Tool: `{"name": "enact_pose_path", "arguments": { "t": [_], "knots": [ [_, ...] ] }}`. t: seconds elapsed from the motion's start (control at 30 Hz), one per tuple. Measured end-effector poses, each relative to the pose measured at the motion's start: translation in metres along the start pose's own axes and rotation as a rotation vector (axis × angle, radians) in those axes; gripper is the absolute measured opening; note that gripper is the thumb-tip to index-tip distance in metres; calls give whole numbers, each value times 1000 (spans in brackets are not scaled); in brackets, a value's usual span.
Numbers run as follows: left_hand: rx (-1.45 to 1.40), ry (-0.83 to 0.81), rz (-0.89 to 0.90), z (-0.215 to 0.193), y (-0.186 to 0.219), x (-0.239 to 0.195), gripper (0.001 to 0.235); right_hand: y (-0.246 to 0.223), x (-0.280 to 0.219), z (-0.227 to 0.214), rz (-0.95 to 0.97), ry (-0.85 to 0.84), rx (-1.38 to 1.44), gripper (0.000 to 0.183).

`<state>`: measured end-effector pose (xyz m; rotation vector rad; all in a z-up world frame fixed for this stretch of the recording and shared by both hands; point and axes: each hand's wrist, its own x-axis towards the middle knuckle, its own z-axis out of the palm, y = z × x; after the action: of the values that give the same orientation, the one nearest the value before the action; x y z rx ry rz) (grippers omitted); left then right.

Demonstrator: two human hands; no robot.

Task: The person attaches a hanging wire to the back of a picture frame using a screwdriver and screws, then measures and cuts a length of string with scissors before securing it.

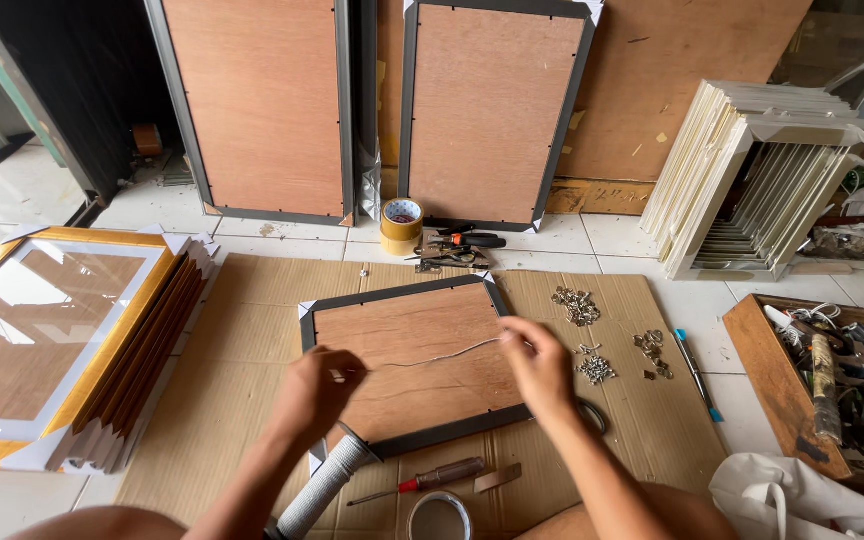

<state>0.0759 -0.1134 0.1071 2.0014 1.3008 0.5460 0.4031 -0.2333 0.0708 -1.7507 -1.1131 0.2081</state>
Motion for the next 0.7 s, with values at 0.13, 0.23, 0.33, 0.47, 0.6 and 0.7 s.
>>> {"name": "enact_pose_path", "arguments": {
  "t": [0.13, 0.23, 0.33, 0.47, 0.6, 0.7],
  "knots": [
    [-77, 5, 307, 9, 31, -34, 5, -92, -55, 23, -250, -498, 230, 47],
    [-239, -41, 35, -10, 44, -53, 35, -126, -76, 30, -328, -639, -62, 11],
    [-916, -188, 177, -14, 35, -60, 43, -148, -80, 25, -138, -621, 151, 30],
    [-870, -455, 222, -7, 46, -75, 68, -162, -74, 19, 156, -579, 854, 22],
    [-813, -633, 160, -21, 50, -80, 11, -178, -40, -30, 314, -283, 1157, 15],
    [-850, -514, 95, -45, 47, -75, 28, -153, -16, -72, 309, -105, 1190, 12]
  ]
}}
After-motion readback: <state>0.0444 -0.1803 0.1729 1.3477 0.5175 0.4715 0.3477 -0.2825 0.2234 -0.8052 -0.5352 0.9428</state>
